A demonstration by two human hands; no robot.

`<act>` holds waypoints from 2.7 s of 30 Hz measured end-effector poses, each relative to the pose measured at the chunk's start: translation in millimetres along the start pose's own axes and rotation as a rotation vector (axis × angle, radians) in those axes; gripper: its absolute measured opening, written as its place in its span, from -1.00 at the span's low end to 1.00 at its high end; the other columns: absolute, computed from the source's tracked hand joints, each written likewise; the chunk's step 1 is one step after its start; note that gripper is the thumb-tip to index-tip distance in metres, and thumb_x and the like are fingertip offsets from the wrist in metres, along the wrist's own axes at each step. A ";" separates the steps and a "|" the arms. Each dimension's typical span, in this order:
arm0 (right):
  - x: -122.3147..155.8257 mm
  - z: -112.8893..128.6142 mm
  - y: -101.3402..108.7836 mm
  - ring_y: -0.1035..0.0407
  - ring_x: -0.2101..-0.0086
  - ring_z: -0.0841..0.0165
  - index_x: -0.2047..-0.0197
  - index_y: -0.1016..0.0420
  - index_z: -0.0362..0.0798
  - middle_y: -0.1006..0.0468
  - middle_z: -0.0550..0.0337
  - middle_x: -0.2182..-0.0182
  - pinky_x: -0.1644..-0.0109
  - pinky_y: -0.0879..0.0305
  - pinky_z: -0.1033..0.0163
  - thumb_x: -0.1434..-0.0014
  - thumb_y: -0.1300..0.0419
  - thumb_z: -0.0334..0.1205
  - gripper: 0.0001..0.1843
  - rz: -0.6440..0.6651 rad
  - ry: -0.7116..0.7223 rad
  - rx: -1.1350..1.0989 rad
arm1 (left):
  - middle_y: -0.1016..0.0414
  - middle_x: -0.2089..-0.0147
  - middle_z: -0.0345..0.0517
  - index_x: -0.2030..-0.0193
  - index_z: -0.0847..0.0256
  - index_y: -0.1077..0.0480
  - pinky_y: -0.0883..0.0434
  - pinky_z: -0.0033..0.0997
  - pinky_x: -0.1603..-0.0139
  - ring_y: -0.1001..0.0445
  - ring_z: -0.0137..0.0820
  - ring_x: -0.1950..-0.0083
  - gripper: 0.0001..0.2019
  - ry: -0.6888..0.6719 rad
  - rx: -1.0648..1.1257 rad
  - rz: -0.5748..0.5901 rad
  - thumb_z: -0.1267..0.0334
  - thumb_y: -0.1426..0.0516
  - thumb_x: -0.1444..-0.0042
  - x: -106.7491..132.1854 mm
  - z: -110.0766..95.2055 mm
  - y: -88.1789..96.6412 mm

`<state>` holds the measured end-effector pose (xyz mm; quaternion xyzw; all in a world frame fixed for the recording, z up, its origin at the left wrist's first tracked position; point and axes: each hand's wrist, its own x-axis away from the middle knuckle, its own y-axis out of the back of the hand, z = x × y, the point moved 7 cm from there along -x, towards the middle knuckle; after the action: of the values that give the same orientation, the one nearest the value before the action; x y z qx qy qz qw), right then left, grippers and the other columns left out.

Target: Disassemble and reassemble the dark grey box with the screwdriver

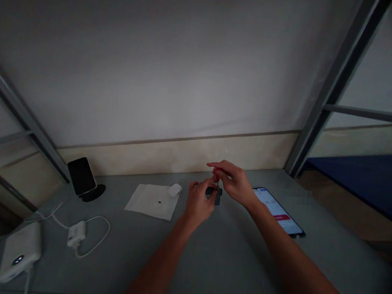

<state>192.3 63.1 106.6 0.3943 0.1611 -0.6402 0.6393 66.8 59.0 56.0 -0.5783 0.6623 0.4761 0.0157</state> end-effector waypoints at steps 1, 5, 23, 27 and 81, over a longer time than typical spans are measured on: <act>0.1 -1.9 0.6 -0.42 0.35 0.35 -0.01 -0.61 0.06 -0.46 0.16 0.34 0.24 -0.42 0.20 -0.32 -0.15 -0.21 -0.74 -0.024 -0.012 0.012 | -0.63 0.04 -0.18 0.02 0.08 -0.42 -0.31 -0.16 -0.20 -0.57 -0.32 -0.02 -0.74 -0.001 -0.003 0.005 0.46 -0.17 -0.19 0.0 0.1 -0.3; 0.0 -3.4 2.3 -0.42 0.34 0.34 0.01 -0.63 0.07 -0.45 0.13 0.29 0.22 -0.45 0.19 -0.28 -0.22 -0.19 -0.76 -0.048 -0.018 0.066 | -0.63 0.05 -0.17 0.03 0.09 -0.42 -0.31 -0.14 -0.22 -0.57 -0.31 -0.02 -0.78 -0.004 -0.018 0.007 0.43 -0.15 -0.23 0.2 -1.5 0.4; -0.1 6.9 -3.0 -0.44 0.26 0.30 -0.06 -0.58 0.07 -0.51 0.10 0.26 0.15 -0.38 0.16 -0.37 -0.03 -0.30 -0.66 0.045 0.054 0.145 | -0.61 0.05 -0.14 0.07 0.11 -0.38 -0.33 -0.15 -0.18 -0.56 -0.30 -0.02 -0.82 0.011 -0.026 -0.005 0.41 -0.16 -0.22 -0.2 -2.2 2.2; 0.6 3.4 -0.8 -0.39 0.40 0.35 0.02 -0.61 0.06 -0.45 0.14 0.31 0.24 -0.38 0.19 -0.31 -0.17 -0.22 -0.76 -0.009 0.015 0.198 | -0.61 0.12 -0.15 0.12 0.12 -0.37 -0.33 -0.15 -0.18 -0.57 -0.31 0.03 -0.86 0.012 -0.040 -0.003 0.41 -0.17 -0.22 -0.7 -1.9 2.6; -0.1 1.4 8.2 -0.43 0.37 0.33 0.24 -0.50 0.00 -0.53 0.17 0.37 0.29 -0.37 0.24 -0.27 -0.22 -0.16 -0.89 -0.067 0.017 0.182 | -0.60 0.15 -0.24 0.15 0.12 -0.37 -0.29 -0.23 -0.15 -0.55 -0.35 0.05 -0.78 0.027 -0.008 0.007 0.53 -0.15 -0.18 -1.1 2.5 -0.8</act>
<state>199.7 61.0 110.0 0.4508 0.1208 -0.6697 0.5777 66.5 61.6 54.8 -0.5824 0.6626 0.4709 0.0030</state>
